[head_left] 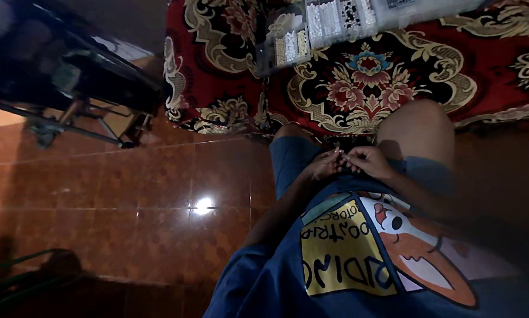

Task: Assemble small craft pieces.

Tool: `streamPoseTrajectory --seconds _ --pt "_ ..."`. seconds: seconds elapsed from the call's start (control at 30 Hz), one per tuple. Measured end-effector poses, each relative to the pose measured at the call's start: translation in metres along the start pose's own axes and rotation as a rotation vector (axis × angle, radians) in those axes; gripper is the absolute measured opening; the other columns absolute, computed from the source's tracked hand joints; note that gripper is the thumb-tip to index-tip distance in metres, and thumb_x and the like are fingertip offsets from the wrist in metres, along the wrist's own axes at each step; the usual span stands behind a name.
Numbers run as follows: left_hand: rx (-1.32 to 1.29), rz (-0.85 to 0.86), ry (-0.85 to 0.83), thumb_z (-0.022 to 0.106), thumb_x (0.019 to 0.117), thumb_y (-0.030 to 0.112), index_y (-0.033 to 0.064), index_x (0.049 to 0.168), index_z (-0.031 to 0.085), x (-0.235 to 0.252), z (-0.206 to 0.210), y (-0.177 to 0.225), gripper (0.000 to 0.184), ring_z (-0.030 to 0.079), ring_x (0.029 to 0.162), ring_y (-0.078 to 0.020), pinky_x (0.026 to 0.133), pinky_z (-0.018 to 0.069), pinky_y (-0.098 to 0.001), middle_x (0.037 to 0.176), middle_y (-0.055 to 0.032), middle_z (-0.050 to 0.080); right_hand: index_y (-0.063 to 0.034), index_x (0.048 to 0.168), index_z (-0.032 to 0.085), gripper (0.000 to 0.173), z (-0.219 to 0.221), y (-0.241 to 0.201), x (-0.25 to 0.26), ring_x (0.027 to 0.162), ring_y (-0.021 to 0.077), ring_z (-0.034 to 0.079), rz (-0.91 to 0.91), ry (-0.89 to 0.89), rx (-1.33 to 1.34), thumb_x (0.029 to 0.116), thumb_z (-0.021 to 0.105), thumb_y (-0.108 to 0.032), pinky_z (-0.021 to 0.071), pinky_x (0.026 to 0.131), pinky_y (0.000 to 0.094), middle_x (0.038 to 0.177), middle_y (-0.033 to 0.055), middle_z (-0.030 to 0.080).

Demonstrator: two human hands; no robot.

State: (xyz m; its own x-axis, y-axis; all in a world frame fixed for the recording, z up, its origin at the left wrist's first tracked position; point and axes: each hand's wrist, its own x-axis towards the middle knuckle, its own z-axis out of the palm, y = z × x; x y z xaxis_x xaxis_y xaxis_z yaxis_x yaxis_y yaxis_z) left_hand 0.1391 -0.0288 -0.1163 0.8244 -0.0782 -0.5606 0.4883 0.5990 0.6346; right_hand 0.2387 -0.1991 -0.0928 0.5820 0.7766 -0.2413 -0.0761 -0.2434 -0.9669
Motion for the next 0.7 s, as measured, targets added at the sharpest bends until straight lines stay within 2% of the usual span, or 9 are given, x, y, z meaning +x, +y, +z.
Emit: streamPoseTrajectory --seconds 0.7 --pt "0.029 -0.008 0.054 0.04 0.1115 0.022 0.0091 0.116 0.058 -0.005 0.006 0.0063 0.023 0.064 0.081 -0.0067 0.074 0.0543 -0.0247 0.095 0.0024 0.065 0.0003 0.088 0.07 0.014 0.0001 -0.0006 0.0009 0.056 0.0013 0.062 0.026 0.011 0.011 0.0987 0.065 -0.009 0.0537 0.055 0.0179 0.073 -0.0008 0.071"
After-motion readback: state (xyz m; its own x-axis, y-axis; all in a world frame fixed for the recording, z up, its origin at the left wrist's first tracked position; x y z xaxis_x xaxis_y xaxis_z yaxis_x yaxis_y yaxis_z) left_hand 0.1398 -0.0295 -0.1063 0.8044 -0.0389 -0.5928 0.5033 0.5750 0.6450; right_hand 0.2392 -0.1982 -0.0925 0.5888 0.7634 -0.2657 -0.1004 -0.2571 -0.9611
